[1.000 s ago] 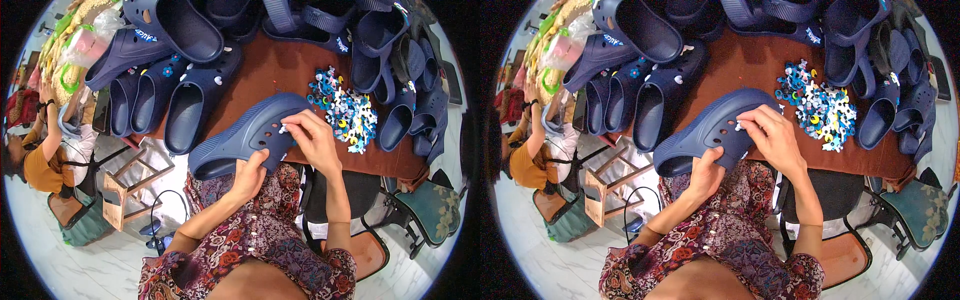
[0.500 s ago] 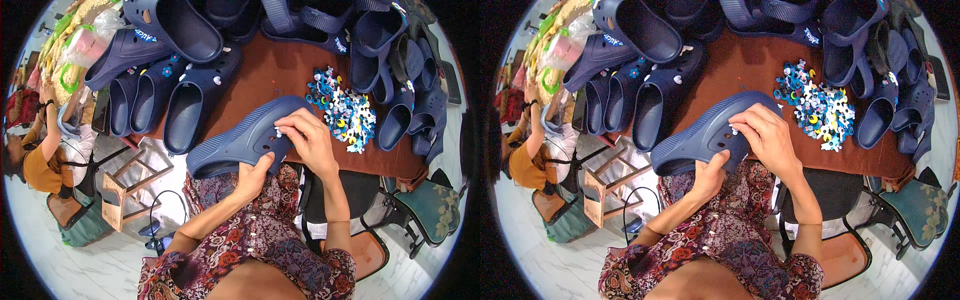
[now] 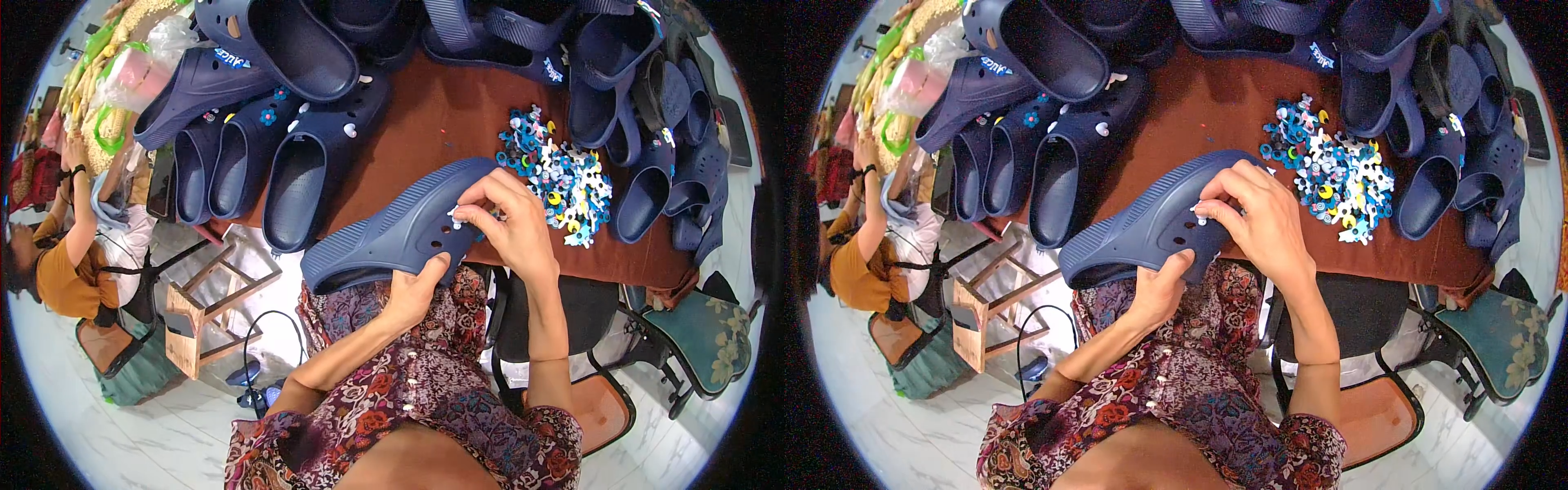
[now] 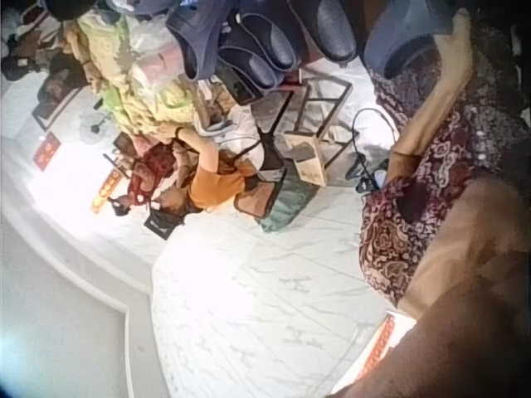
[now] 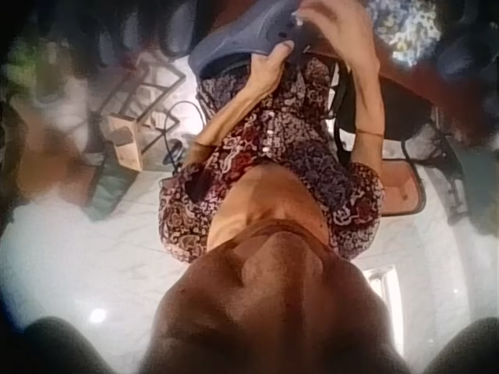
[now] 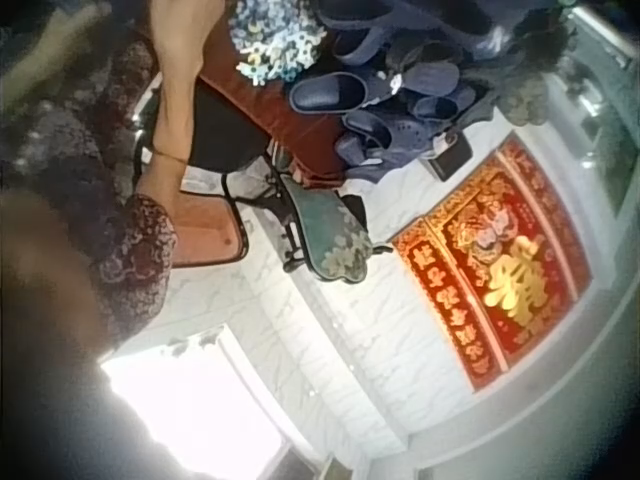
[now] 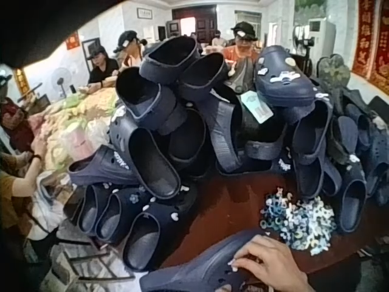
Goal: Attaching decorative charms and buttons to rubber clogs.
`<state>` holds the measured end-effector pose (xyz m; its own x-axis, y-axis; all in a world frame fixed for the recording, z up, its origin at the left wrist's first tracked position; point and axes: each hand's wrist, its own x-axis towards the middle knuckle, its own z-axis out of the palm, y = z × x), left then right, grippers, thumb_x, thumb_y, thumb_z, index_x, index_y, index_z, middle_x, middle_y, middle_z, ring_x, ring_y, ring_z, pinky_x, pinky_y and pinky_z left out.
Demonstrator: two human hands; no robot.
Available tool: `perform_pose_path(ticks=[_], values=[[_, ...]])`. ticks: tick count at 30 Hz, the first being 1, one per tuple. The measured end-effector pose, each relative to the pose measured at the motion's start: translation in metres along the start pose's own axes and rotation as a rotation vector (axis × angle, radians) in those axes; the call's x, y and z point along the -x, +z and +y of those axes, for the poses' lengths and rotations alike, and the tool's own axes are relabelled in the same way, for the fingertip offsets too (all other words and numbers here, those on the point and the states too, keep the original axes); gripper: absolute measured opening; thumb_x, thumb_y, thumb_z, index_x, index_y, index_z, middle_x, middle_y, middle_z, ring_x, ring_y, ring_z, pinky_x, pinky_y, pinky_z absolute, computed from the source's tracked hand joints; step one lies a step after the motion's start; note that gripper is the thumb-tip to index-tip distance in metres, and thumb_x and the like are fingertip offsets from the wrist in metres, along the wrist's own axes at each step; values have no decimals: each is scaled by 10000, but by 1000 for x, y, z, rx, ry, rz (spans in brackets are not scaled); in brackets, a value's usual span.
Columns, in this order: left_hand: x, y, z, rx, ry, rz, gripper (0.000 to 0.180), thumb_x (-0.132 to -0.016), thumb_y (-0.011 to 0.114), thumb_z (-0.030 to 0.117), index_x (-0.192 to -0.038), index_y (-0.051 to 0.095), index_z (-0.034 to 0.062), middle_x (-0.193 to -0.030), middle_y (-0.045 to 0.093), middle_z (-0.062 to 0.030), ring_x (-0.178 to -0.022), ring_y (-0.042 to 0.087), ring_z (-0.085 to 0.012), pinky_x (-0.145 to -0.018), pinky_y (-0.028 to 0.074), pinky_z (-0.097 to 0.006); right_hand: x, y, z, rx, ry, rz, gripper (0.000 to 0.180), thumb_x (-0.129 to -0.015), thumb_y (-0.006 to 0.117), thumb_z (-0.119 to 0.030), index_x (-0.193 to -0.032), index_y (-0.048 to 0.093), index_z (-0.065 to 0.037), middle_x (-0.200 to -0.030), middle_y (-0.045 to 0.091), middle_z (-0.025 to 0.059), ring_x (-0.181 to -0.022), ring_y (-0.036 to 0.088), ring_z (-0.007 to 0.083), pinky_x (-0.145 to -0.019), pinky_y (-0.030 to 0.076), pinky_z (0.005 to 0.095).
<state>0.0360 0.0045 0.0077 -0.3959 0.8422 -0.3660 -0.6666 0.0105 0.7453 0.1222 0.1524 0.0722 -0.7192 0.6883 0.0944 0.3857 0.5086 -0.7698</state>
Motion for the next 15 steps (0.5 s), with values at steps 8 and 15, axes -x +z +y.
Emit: perform_pose_path(ticks=[8, 15], values=[[-5, 3, 15, 154, -83, -14, 480, -836, 552, -3, -1305, 448, 18, -1231, 528, -84, -1145, 532, -197, -1021, 434, -379, 2, 14, 9, -15, -66, 65, 137, -806, 707, -164, -849, 655, -45, -813, 601, 73, -790, 591, 268, -703, 462, 377], [-6, 2, 27, 300, -131, 1, 456, -853, 545, 5, -1302, 470, 6, -1266, 537, -93, -1181, 532, -212, -1062, 405, -389, 12, 22, 5, 65, -153, 159, 213, -775, 748, -212, -920, 685, -68, -871, 605, 63, -823, 585, 269, -738, 461, 375]])
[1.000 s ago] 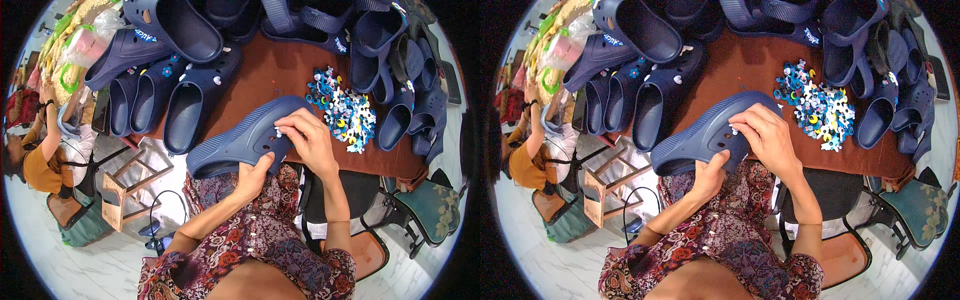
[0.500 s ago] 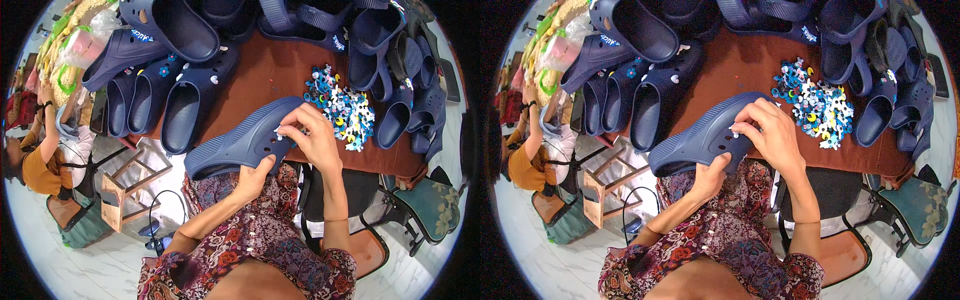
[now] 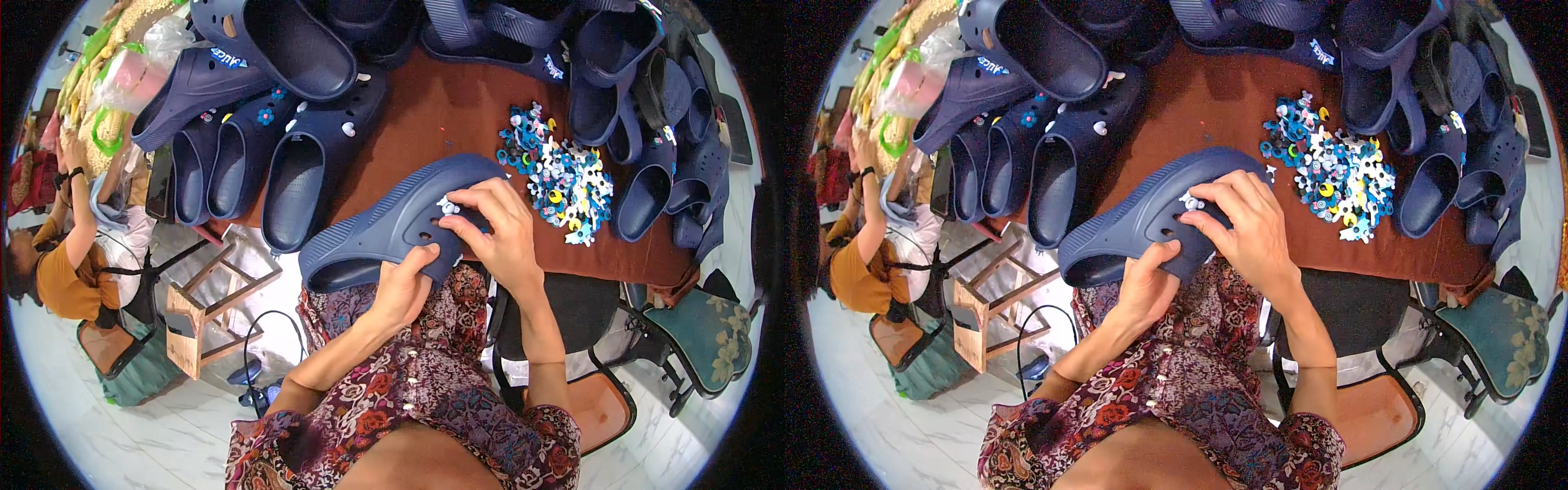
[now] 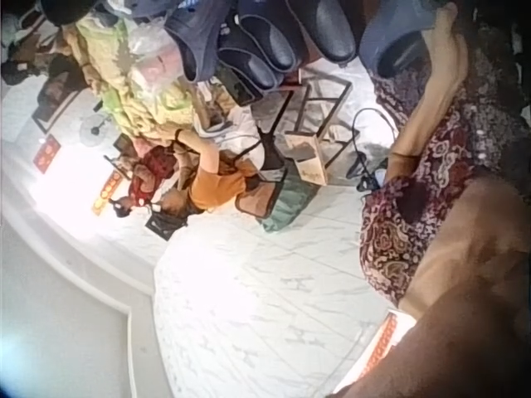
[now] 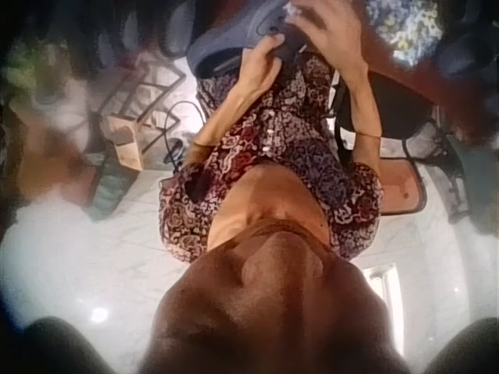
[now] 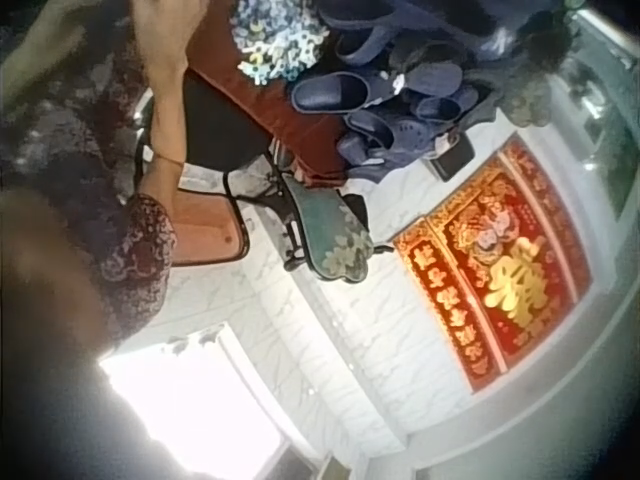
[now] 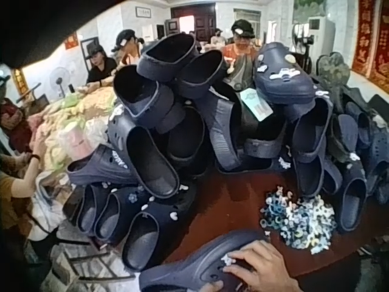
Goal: Attaching decorative charms and buttons to rubber clogs.
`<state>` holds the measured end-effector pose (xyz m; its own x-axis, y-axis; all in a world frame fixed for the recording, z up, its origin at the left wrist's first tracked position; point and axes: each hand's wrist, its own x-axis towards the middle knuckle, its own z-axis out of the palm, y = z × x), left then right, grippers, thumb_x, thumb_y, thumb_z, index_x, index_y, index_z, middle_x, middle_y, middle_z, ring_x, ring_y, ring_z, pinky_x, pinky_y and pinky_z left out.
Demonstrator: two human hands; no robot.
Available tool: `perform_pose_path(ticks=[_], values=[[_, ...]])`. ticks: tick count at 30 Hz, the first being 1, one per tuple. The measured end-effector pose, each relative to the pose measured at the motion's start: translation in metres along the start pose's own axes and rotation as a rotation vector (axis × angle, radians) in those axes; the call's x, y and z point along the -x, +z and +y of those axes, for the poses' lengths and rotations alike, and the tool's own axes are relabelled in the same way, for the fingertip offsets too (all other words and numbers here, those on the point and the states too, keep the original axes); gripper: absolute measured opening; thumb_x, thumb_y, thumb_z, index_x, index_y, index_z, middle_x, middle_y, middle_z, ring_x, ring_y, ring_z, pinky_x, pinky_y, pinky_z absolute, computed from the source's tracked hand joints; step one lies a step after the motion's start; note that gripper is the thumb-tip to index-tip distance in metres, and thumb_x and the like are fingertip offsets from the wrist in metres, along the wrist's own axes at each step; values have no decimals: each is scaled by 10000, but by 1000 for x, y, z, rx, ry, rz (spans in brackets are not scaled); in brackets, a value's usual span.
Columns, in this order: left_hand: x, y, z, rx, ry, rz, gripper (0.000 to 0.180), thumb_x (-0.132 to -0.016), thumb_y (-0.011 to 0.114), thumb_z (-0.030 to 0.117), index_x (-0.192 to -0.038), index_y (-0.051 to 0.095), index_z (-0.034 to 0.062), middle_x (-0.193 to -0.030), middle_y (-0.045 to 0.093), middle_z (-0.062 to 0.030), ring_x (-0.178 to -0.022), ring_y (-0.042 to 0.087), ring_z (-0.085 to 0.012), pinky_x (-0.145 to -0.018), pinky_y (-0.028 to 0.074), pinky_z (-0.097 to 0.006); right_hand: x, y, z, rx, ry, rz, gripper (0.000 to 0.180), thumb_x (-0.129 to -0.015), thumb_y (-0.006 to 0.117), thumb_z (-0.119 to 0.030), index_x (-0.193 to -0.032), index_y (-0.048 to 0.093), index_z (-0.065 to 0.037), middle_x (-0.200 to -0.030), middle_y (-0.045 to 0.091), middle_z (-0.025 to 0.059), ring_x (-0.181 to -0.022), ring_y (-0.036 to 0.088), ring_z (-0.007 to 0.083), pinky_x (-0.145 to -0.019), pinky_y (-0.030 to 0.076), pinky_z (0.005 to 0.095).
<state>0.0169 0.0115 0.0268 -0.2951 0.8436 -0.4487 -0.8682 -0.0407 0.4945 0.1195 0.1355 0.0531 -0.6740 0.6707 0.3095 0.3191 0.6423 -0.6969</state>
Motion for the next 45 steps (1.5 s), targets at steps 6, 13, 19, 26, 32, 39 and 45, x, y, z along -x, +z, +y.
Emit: perform_pose_path(ticks=[6, 13, 19, 26, 32, 39, 45], values=[[6, -4, 3, 45, -131, 24, 454, -859, 563, 47, -1304, 483, 1, -1280, 561, -100, -1213, 524, -227, -1083, 381, -404, 9, 3, 1, 58, 7, -19, 232, -760, 763, -229, -923, 699, -76, -853, 592, 47, -794, 575, 251, -708, 443, 365], [1, -16, 7, 111, -186, 30, 388, -883, 540, 41, -1268, 508, 0, -1268, 559, -97, -1211, 525, -221, -1079, 393, -399, 13, 13, -5, 109, -12, 38, 195, -796, 734, -198, -929, 700, -60, -842, 580, 40, -780, 564, 229, -694, 409, 365], [-6, -10, 18, 126, -210, 21, 410, -887, 520, 98, -1274, 493, -35, -1281, 568, -157, -1223, 533, -276, -1095, 378, -446, 14, -2, 10, -171, 151, 221, 128, -874, 664, -74, -990, 693, -29, -896, 632, 82, -808, 622, 207, -719, 483, 314], [-9, -16, 29, 214, -252, 72, 508, -849, 543, 108, -1317, 442, -62, -1325, 540, -216, -1236, 527, -347, -1100, 374, -515, 30, -8, 89, 119, 361, 138, 205, -849, 688, -68, -1045, 656, -19, -916, 607, 122, -820, 630, 262, -718, 493, 346], [-3, -18, 23, 209, -239, 63, 425, -882, 505, 142, -1264, 497, -46, -1268, 579, -165, -1207, 546, -292, -1086, 388, -453, 31, 0, 95, 311, 270, 129, 232, -797, 734, -80, -1005, 643, -31, -883, 597, 137, -851, 598, 312, -731, 474, 392], [0, -21, 18, 261, -218, 94, 465, -892, 474, 199, -1277, 490, -62, -1306, 569, -184, -1242, 527, -303, -1114, 351, -461, 32, -7, 98, 155, 474, 223, 106, -902, 645, -97, -962, 676, -16, -920, 673, 119, -795, 642, 210, -695, 490, 299], [5, -10, 11, 161, -144, 19, 410, -959, 504, 179, -1297, 484, -52, -1315, 552, -153, -1234, 525, -259, -1071, 394, -432, 31, -30, 23, -322, 402, 325, 83, -921, 613, -23, -963, 679, 3, -910, 655, 29, -829, 596, 95, -746, 471, 233]])
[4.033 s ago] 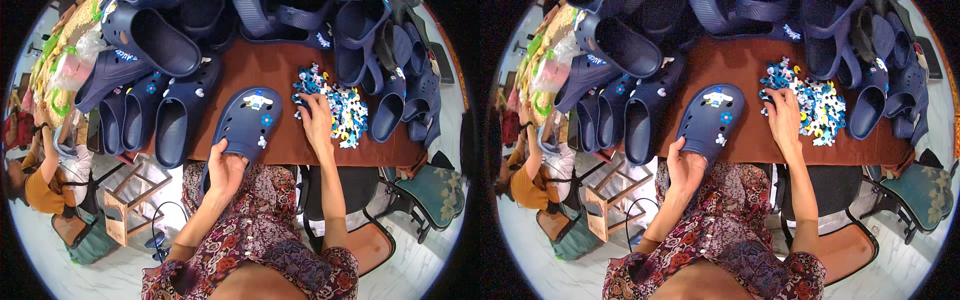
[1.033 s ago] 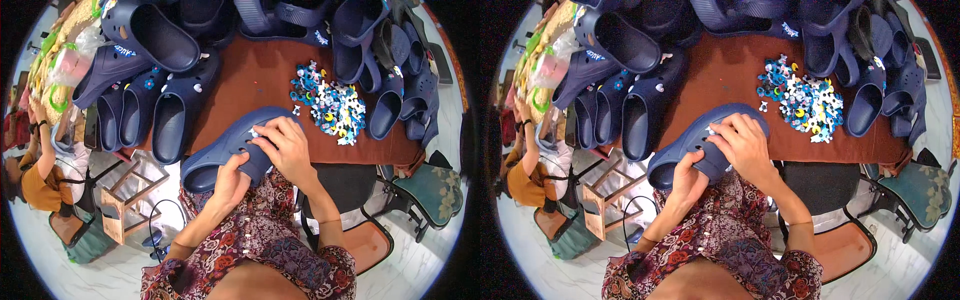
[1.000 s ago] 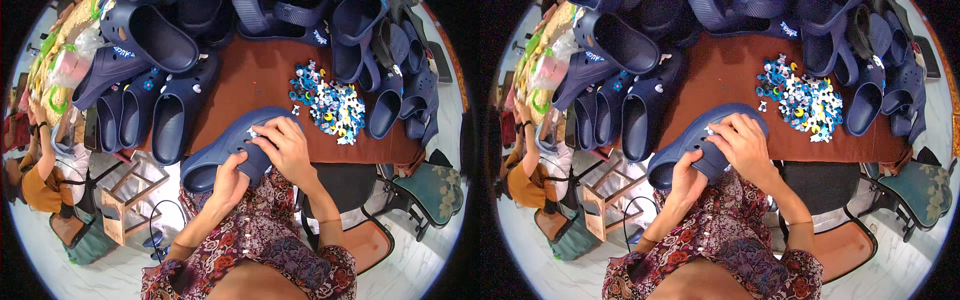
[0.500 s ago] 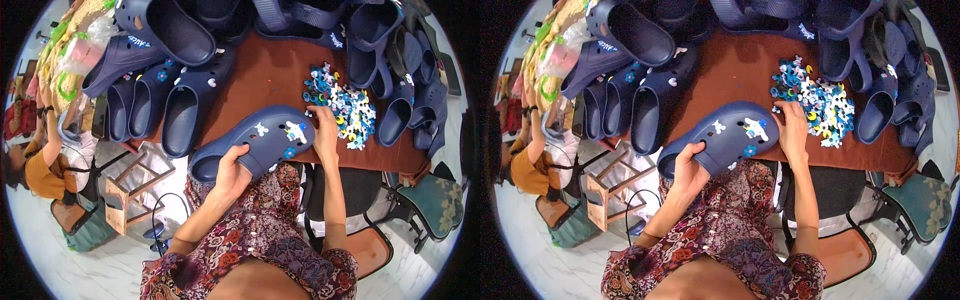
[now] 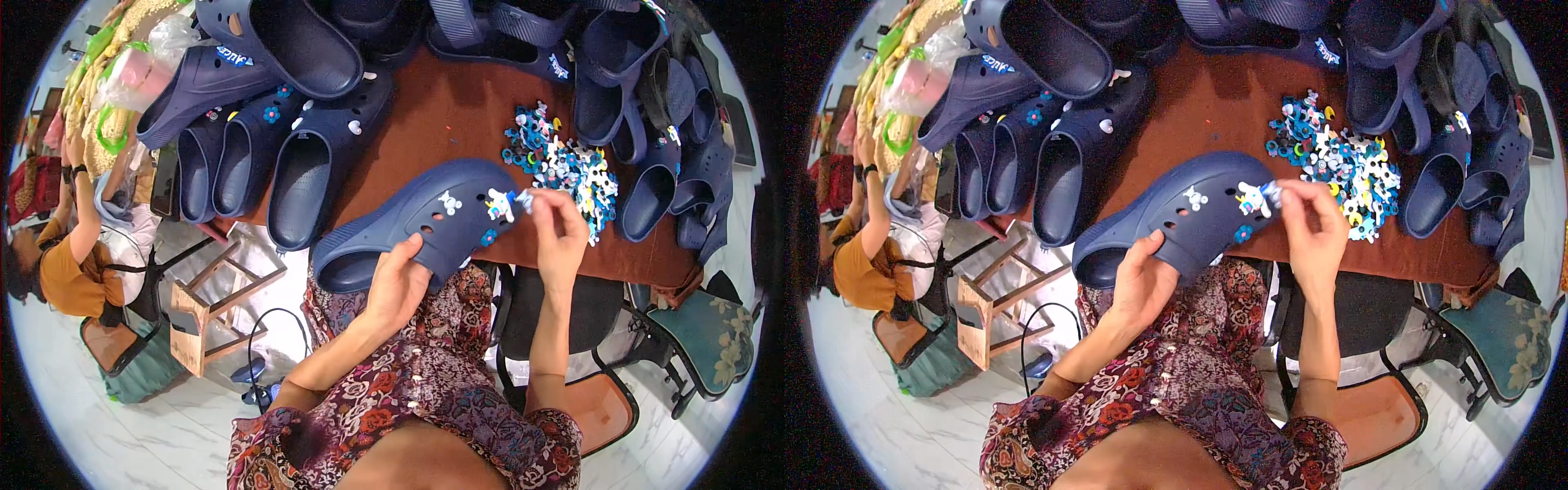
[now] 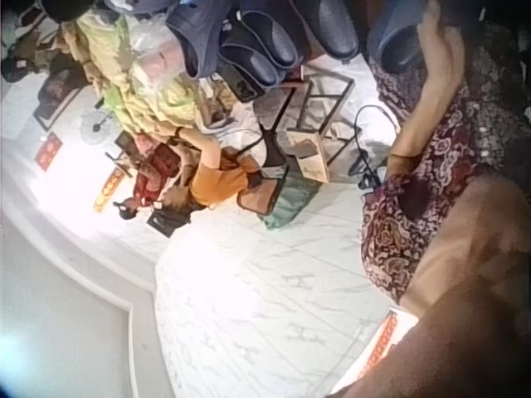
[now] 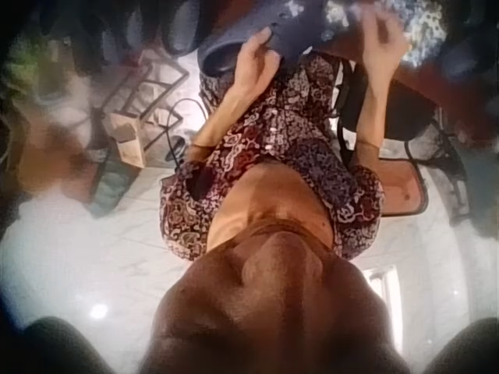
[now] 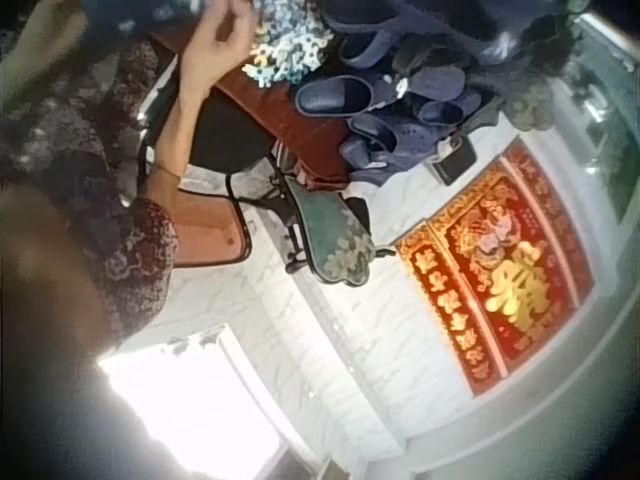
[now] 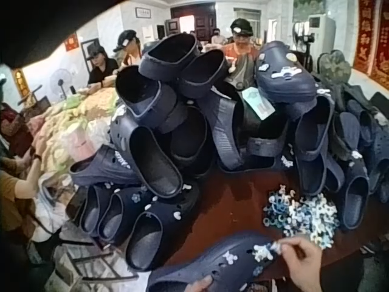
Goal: Attaching decorative charms and buttons to rubber clogs.
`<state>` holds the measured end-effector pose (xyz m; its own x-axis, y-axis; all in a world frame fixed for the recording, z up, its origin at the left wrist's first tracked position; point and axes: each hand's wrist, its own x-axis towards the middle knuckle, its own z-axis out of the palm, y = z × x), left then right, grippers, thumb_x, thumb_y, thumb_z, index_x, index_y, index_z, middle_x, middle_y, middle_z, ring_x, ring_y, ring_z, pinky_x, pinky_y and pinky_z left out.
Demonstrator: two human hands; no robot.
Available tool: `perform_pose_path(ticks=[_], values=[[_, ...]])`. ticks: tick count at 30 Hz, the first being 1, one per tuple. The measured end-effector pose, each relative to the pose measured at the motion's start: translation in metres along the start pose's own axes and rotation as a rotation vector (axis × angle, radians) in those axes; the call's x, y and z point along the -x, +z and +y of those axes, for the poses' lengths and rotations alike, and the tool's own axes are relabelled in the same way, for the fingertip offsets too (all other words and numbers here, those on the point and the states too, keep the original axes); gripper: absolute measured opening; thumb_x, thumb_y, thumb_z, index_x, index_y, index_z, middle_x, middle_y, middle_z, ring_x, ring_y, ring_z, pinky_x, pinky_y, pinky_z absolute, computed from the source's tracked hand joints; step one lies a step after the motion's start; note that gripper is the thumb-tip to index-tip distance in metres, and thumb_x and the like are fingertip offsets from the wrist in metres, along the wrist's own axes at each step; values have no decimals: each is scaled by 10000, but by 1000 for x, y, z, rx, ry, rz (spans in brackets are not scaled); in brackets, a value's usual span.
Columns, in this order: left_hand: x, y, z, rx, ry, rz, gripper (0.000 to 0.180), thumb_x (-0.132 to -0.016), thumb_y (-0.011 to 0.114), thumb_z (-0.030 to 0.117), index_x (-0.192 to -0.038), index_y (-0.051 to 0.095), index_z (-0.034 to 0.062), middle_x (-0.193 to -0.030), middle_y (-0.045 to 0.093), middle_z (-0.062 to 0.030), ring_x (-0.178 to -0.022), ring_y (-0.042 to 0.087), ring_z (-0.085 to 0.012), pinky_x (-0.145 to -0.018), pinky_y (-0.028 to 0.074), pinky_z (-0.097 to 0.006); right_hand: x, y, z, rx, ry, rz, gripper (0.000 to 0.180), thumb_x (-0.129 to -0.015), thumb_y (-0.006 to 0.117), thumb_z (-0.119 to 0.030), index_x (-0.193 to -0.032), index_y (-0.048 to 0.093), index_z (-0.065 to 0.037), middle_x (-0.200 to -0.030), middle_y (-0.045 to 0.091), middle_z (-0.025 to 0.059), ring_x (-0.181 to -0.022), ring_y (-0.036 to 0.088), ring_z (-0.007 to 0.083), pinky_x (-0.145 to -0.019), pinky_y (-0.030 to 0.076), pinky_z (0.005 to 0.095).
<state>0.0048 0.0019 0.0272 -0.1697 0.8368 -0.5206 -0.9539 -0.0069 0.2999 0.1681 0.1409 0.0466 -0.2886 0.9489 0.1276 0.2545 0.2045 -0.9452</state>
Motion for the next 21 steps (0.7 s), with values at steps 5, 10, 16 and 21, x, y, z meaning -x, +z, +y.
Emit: perform_pose_path(ticks=[5, 10, 16, 21], values=[[-1, 5, -10, -184, 101, -32, 467, -965, 573, 201, -1340, 451, -48, -1320, 546, -124, -1250, 504, -225, -1098, 363, -417, 17, 29, -31, -108, 26, -324, 100, -881, 657, -16, -970, 698, 3, -887, 666, 42, -795, 623, 92, -677, 491, 222], [1, 0, -17, -240, 134, -34, 420, -962, 582, 185, -1307, 474, -29, -1285, 559, -110, -1208, 534, -208, -1074, 389, -402, 22, 48, -25, -14, -41, -338, 108, -847, 698, -43, -950, 711, -15, -807, 632, 30, -672, 575, 70, -575, 447, 219], [1, 1, -17, -248, 160, 9, 373, -958, 595, 144, -1287, 501, -4, -1247, 588, -88, -1157, 559, -164, -1030, 425, -347, 26, 51, -20, 15, -11, -308, 90, -819, 730, -50, -900, 706, -17, -774, 607, 19, -615, 534, 56, -534, 412, 210], [-4, 2, -19, -255, 198, 36, 321, -934, 615, 31, -1247, 545, 14, -1179, 615, -55, -1099, 581, -134, -991, 457, -310, 35, 59, -18, -34, -5, -234, 73, -822, 729, -41, -879, 697, -11, -777, 612, 32, -629, 561, 68, -543, 430, 207]])
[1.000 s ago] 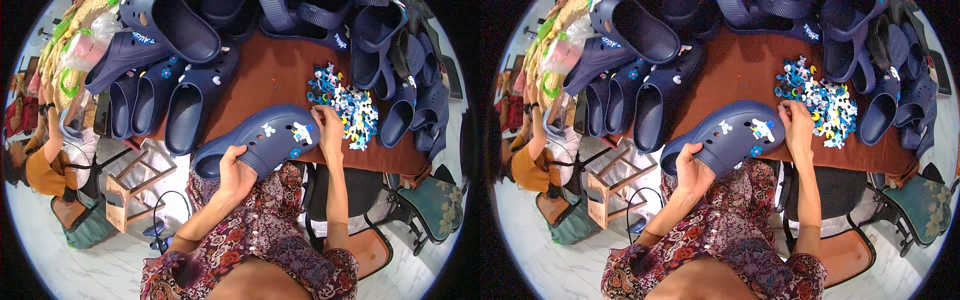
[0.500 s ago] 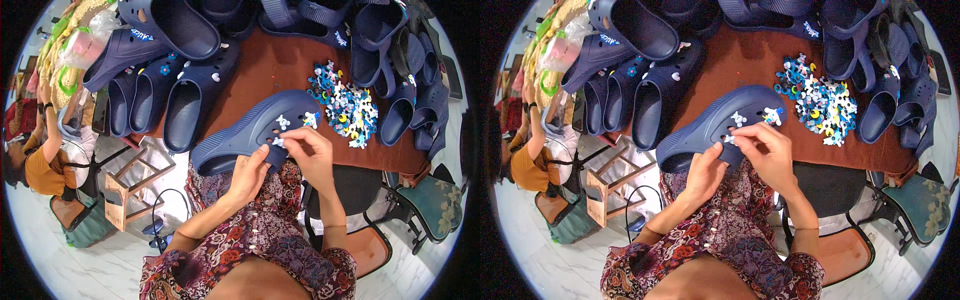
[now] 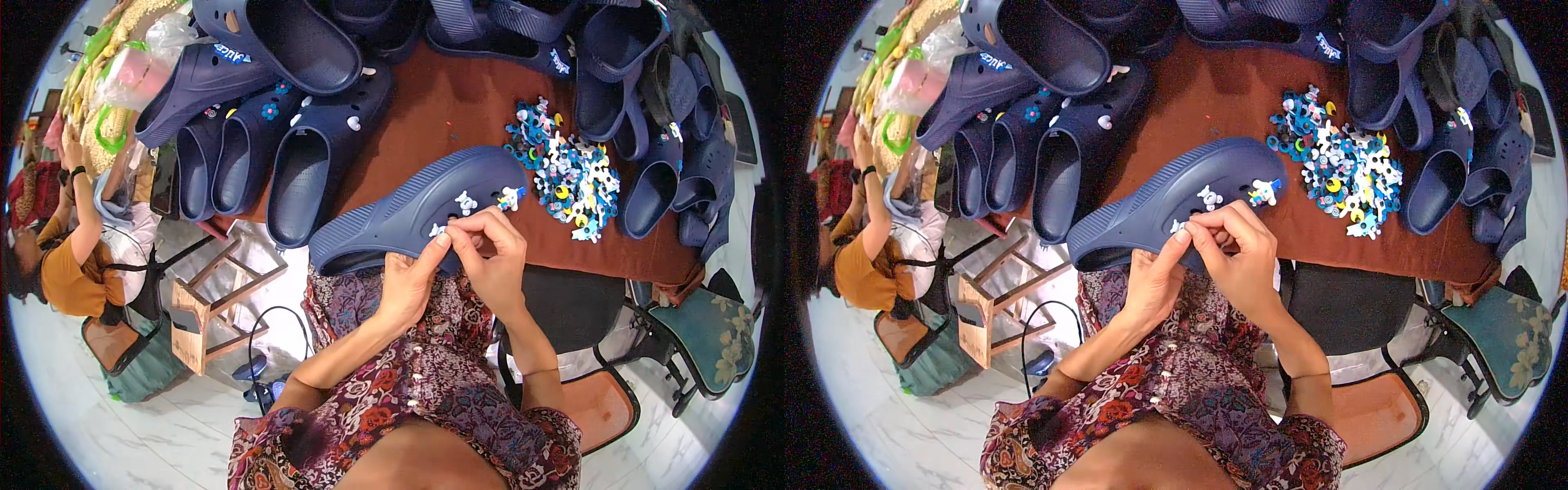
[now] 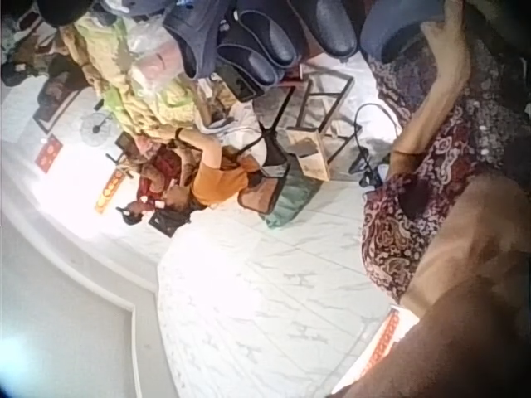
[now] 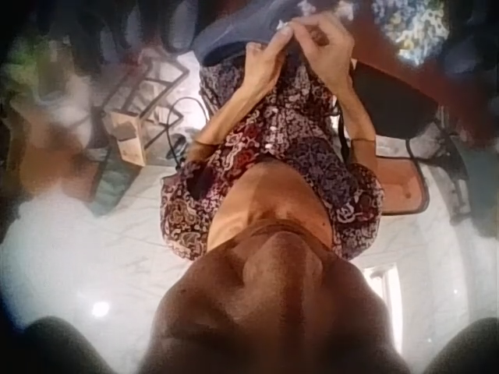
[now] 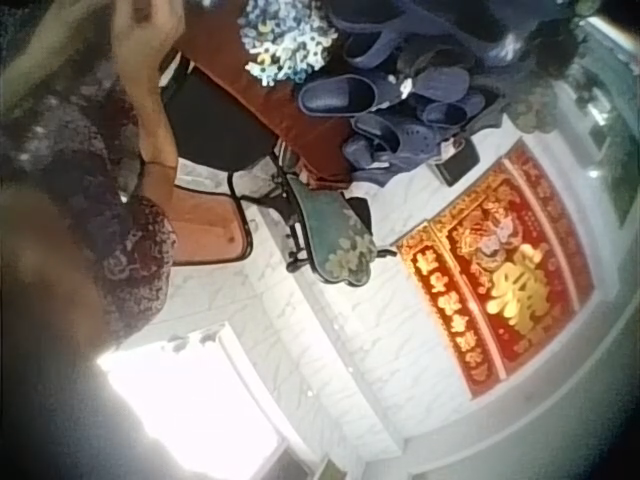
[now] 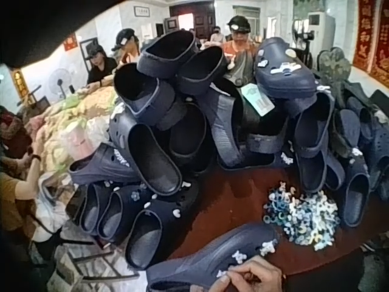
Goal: Attaching decorative charms and buttons to rubber clogs.
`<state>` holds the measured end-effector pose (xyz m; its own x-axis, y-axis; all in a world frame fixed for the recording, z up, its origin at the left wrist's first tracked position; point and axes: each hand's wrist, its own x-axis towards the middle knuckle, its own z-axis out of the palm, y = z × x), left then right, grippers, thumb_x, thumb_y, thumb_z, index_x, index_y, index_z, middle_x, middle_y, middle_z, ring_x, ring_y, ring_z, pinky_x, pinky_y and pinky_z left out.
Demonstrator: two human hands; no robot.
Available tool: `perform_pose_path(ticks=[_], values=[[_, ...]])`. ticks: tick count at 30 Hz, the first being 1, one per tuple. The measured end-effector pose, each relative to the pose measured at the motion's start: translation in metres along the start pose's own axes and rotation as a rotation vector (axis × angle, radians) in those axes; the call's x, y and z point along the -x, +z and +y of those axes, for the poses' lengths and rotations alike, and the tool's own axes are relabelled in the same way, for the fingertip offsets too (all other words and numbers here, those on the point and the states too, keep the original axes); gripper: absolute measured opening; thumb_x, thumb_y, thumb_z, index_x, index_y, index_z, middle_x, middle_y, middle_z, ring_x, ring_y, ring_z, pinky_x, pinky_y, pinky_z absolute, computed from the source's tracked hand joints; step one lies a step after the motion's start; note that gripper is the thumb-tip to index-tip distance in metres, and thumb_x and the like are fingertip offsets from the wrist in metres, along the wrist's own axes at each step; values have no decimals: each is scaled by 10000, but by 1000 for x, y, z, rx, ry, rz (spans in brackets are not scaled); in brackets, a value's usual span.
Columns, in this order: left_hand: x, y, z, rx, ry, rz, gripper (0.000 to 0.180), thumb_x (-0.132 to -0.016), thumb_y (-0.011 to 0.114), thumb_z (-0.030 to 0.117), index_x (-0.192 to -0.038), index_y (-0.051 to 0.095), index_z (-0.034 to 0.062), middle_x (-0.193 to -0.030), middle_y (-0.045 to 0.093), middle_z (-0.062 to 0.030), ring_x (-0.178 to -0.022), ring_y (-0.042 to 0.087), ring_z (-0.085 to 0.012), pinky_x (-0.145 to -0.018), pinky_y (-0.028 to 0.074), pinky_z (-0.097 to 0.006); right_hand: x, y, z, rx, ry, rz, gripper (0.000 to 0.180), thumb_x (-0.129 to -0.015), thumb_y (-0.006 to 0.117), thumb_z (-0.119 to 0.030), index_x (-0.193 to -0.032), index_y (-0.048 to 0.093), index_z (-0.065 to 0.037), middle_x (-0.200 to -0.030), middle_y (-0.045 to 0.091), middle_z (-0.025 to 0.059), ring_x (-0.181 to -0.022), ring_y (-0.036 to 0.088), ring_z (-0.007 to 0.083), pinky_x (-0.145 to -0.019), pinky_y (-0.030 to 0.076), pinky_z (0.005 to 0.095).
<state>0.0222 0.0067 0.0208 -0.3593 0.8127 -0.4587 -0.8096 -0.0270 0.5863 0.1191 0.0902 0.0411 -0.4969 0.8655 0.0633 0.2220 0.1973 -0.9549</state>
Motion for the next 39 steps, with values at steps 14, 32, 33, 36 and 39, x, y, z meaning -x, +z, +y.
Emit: perform_pose_path(ticks=[14, 32, 33, 36, 39], values=[[-4, 10, 1, -128, 134, 135, 285, -874, 667, 43, -1144, 588, 0, -1083, 633, -55, -967, 601, -123, -876, 483, -281, 14, 0, 7, 357, -348, 59, 225, -817, 706, -42, -1041, 687, -59, -835, 597, 78, -746, 613, 240, -638, 498, 334], [-25, 6, 32, 221, -155, 0, 325, -938, 524, 186, -1184, 517, -25, -1230, 586, -129, -1145, 575, -245, -1026, 439, -424, 30, -26, 30, 341, -253, 238, 180, -869, 661, -14, -1044, 700, -27, -942, 603, 100, -749, 618, 184, -633, 520, 281], [-26, 7, 34, 319, -196, -10, 282, -928, 523, 151, -1145, 522, -29, -1208, 585, -131, -1134, 576, -250, -1038, 435, -431, 30, -27, 32, 365, -258, 242, 178, -870, 661, -15, -1043, 700, -23, -947, 604, 103, -753, 619, 186, -639, 523, 279], [-33, 6, 32, 382, -227, -6, 254, -905, 533, 135, -1110, 514, -14, -1198, 579, -134, -1164, 551, -267, -1066, 413, -439, 30, -26, 36, 368, -264, 263, 164, -867, 662, -14, -1026, 702, -26, -941, 607, 100, -767, 623, 192, -640, 522, 285], [-37, 4, 25, 441, -224, -16, 221, -904, 540, 126, -1083, 528, -4, -1199, 578, -131, -1192, 531, -272, -1086, 400, -432, 31, -24, 32, 362, -238, 283, 168, -848, 665, 1, -1006, 707, -37, -913, 614, 93, -777, 628, 207, -649, 514, 301]])
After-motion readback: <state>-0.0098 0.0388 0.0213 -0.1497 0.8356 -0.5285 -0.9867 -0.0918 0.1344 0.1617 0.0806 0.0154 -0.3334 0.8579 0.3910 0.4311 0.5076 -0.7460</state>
